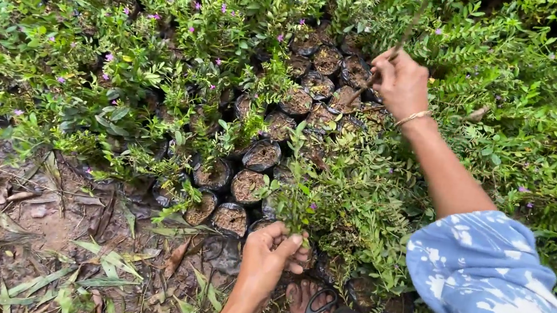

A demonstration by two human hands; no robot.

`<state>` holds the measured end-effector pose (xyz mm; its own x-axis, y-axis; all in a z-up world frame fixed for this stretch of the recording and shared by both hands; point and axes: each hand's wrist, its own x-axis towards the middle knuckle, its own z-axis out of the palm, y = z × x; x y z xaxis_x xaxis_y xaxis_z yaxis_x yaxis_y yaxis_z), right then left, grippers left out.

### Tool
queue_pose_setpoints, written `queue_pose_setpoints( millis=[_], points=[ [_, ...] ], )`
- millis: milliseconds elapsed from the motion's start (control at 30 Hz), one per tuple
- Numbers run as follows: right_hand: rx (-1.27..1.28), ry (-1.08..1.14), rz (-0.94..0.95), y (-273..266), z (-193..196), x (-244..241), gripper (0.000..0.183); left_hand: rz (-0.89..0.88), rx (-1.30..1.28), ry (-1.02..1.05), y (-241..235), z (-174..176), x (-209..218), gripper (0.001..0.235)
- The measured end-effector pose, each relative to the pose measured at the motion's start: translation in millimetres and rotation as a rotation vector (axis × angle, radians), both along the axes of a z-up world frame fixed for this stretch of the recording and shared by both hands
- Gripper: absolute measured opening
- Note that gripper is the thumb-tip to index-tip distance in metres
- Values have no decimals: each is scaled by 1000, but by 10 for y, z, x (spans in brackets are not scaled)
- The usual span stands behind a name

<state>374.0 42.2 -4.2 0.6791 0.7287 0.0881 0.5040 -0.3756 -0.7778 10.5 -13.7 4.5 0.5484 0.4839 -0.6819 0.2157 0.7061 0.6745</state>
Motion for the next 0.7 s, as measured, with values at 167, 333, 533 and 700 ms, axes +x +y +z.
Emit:
queue_pose_setpoints(
  millis=[167, 333, 533, 700],
  points=[
    [127, -390, 231, -89, -717, -74, 11, -1, -2, 34, -31, -81, 29, 14],
    [115, -455, 312, -51, -952, 45, 3, -21, -40, 91, -29, 38, 43, 13],
    [46, -360, 90, -3, -215, -24, 23, 16, -43, 113, -58, -48, -57, 15],
    [211, -21, 274, 284, 388, -456, 9, 47, -10, 83, -32, -31, -46, 11]
  ],
)
